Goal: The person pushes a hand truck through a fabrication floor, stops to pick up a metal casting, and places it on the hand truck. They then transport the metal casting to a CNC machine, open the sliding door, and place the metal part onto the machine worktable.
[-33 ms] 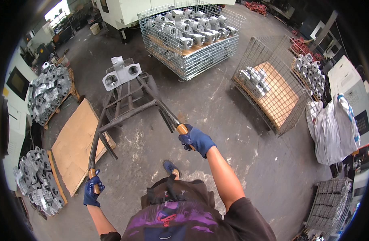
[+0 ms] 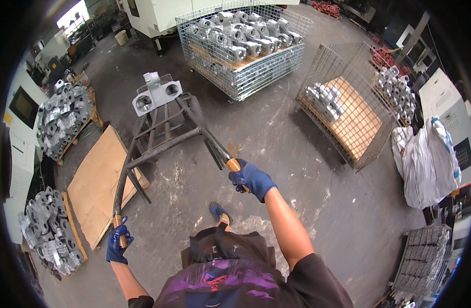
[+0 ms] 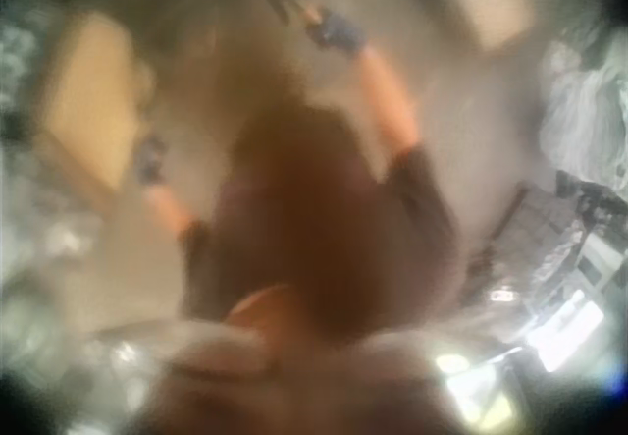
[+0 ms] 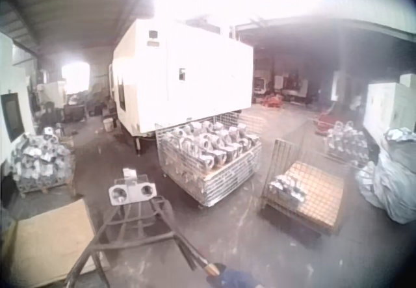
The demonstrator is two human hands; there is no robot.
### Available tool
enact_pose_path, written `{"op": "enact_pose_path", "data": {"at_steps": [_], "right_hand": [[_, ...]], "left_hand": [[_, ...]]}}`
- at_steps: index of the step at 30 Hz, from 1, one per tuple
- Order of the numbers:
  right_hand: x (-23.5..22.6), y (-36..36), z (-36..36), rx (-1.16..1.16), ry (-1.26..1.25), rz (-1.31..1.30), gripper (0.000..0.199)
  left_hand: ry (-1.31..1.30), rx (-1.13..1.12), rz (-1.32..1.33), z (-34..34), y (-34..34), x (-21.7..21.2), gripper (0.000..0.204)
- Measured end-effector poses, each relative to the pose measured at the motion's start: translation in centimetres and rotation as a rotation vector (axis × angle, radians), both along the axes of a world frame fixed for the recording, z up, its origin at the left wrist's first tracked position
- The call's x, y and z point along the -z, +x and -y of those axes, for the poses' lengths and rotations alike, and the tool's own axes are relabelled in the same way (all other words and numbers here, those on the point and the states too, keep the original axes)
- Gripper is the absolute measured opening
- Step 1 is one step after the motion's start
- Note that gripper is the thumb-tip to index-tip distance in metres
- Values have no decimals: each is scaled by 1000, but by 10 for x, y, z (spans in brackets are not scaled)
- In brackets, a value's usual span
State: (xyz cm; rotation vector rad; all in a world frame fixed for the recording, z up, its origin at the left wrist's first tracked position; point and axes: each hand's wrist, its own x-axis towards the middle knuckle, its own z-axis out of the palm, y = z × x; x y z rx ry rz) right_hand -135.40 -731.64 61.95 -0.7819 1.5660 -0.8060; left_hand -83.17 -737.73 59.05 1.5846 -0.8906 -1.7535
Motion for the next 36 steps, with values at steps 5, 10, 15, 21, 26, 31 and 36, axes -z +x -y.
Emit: {"op": "enact_pose_path", "data": {"at_steps": [5, 10, 15, 21, 26, 31, 36], "right_hand": [[0, 43, -88, 39, -62, -20, 46], [30, 95, -181, 88, -112, -73, 37], [32, 139, -291, 184, -42, -143, 45], [51, 205, -423, 216, 20, -287, 49], [27, 252, -513, 274, 55, -307, 48], [14, 272, -612, 232, 69, -345, 44], [13, 310, -717, 158, 118, -453, 48]], "left_hand": [[-3, 34, -12, -69, 27, -19, 57], [13, 60, -84, -152, 85, 11, 58], [42, 103, -73, -236, 116, 14, 61], [104, 97, -26, -345, 161, 10, 57], [107, 142, -94, -436, 217, 13, 57], [87, 122, -33, -529, 234, -8, 57], [125, 153, -40, -636, 279, -3, 58]]}}
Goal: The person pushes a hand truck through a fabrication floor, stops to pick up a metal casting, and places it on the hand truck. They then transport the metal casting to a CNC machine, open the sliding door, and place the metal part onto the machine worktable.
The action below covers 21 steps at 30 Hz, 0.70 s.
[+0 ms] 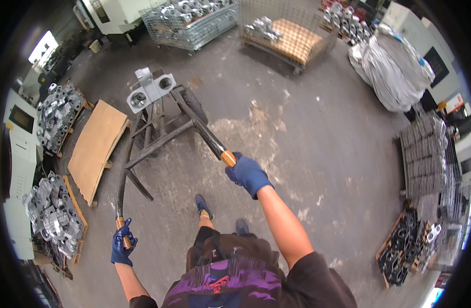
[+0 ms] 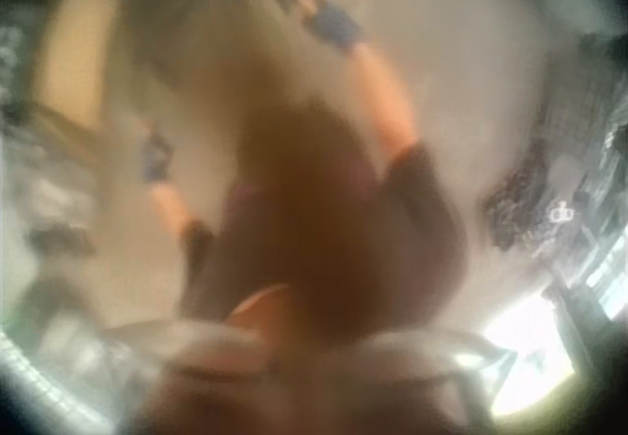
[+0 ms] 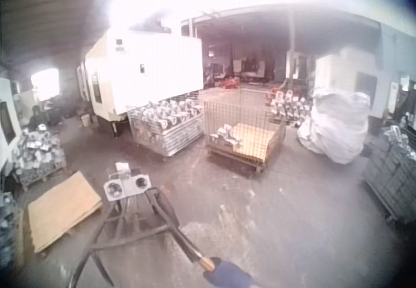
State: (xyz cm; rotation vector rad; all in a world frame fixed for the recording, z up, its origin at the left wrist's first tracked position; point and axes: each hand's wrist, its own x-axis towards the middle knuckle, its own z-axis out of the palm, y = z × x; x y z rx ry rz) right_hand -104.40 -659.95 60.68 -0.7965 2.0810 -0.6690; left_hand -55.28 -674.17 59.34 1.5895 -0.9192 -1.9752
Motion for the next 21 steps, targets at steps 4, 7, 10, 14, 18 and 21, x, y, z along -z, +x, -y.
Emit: {"op": "enact_pose_path", "data": {"at_steps": [4, 7, 10, 14, 18, 21], "right_hand": [[6, 17, -96, -19, -10, 64, 49], [1, 24, -165, -12, -9, -48, 53], [7, 31, -233, -37, -52, -281, 55], [-6, 52, -310, -34, -39, -353, 55], [-11, 55, -423, -43, -98, -342, 54], [-4, 49, -467, -77, -166, -431, 53]], "left_hand": [[-1, -39, 9, -101, 25, 11, 59], [-28, -20, -25, -172, 25, 6, 58], [-35, -58, -2, -244, 31, 3, 58], [-40, -56, 64, -335, 51, -7, 59], [-74, -73, 107, -443, 49, -13, 59], [-132, -73, 169, -499, 61, 5, 58]]}}
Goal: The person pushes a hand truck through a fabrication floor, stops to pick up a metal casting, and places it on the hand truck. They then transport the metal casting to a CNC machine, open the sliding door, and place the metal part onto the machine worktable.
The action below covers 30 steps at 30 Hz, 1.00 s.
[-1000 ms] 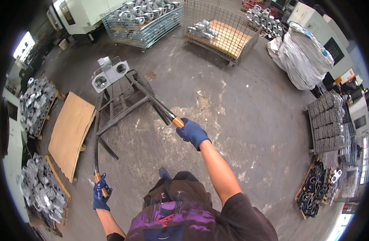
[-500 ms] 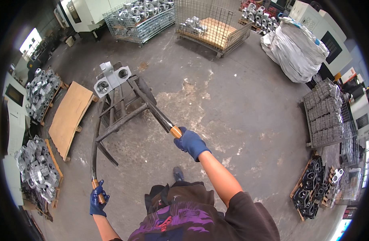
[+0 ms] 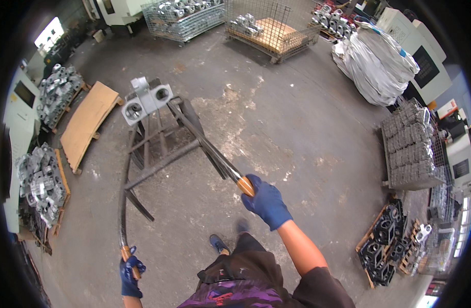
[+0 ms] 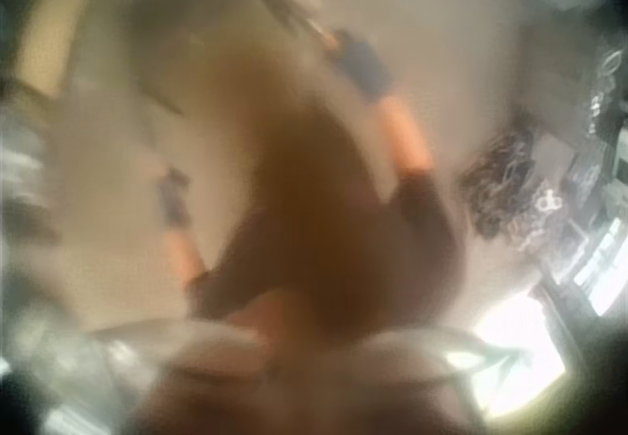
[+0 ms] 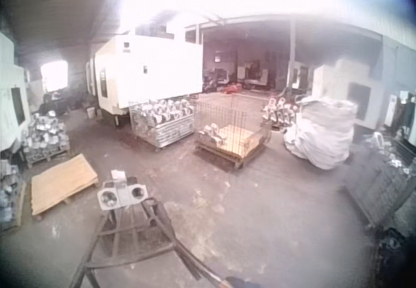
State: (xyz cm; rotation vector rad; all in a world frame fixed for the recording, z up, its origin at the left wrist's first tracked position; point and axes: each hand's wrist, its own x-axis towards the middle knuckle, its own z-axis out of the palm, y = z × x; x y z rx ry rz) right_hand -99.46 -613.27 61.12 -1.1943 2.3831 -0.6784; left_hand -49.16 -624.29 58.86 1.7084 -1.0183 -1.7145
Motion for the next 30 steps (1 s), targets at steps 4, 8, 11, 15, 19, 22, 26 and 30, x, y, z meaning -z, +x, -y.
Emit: {"op": "enact_pose_path", "data": {"at_steps": [4, 8, 11, 15, 19, 22, 26, 30], "right_hand": [[6, -26, -78, -6, -84, 14, 53], [24, -76, -154, 67, 93, -33, 62], [55, -119, -211, 181, 116, -83, 64], [113, -189, -263, 193, 56, 32, 60], [139, -265, -296, 146, 82, 55, 59], [135, -321, -298, 78, 39, 53, 57], [120, -399, -282, -58, 42, 21, 55], [96, -478, -229, -145, 62, 41, 55]], "left_hand": [[-132, -87, 96, -111, -45, 6, 52], [-100, -155, 74, -220, -89, 29, 48], [-63, -186, 44, -300, -140, 59, 46], [57, -428, -80, -404, -194, 151, 38], [186, -500, -64, -453, -292, 146, 39], [222, -582, -52, -478, -347, 148, 39], [275, -697, -34, -493, -423, 146, 40], [325, -774, -35, -498, -505, 144, 41]]}}
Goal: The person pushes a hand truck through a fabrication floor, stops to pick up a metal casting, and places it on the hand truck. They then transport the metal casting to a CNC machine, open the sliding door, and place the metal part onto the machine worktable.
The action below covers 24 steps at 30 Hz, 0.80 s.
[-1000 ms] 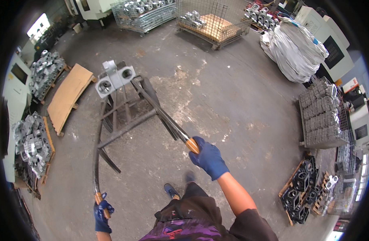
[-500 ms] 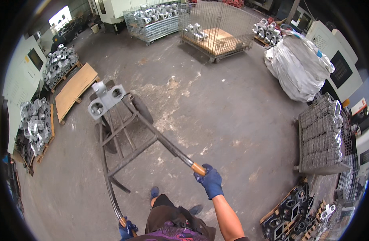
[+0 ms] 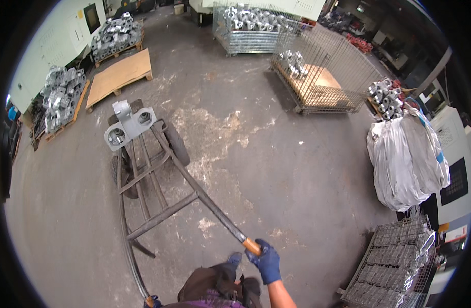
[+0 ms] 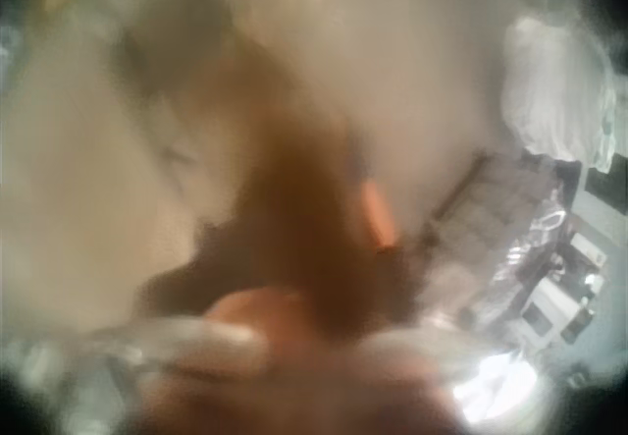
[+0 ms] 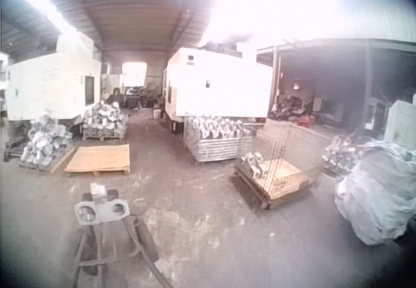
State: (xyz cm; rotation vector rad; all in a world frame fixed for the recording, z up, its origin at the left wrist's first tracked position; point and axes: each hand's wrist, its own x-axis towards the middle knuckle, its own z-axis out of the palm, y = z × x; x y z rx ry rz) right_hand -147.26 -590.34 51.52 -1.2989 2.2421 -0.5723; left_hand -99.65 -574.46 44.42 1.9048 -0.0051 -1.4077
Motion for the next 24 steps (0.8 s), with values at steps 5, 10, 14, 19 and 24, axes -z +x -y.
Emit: {"op": "enact_pose_path", "data": {"at_steps": [5, 10, 14, 19, 24], "right_hand": [[-31, -89, 117, -155, -36, -17, 58], [-47, -158, 230, -335, -104, -9, 59], [-35, -189, 313, -464, -129, 10, 58], [-56, -211, 443, -631, -92, 14, 57], [-46, -239, 579, -767, -201, 28, 54]], "left_hand": [[12, -75, 2, 29, -109, -18, 42], [2, -149, 44, 78, -195, -28, 43], [-73, -239, 54, 122, -270, -59, 43], [-188, -417, 52, 232, -375, -110, 35], [-180, -518, 68, 327, -436, -95, 34]]}}
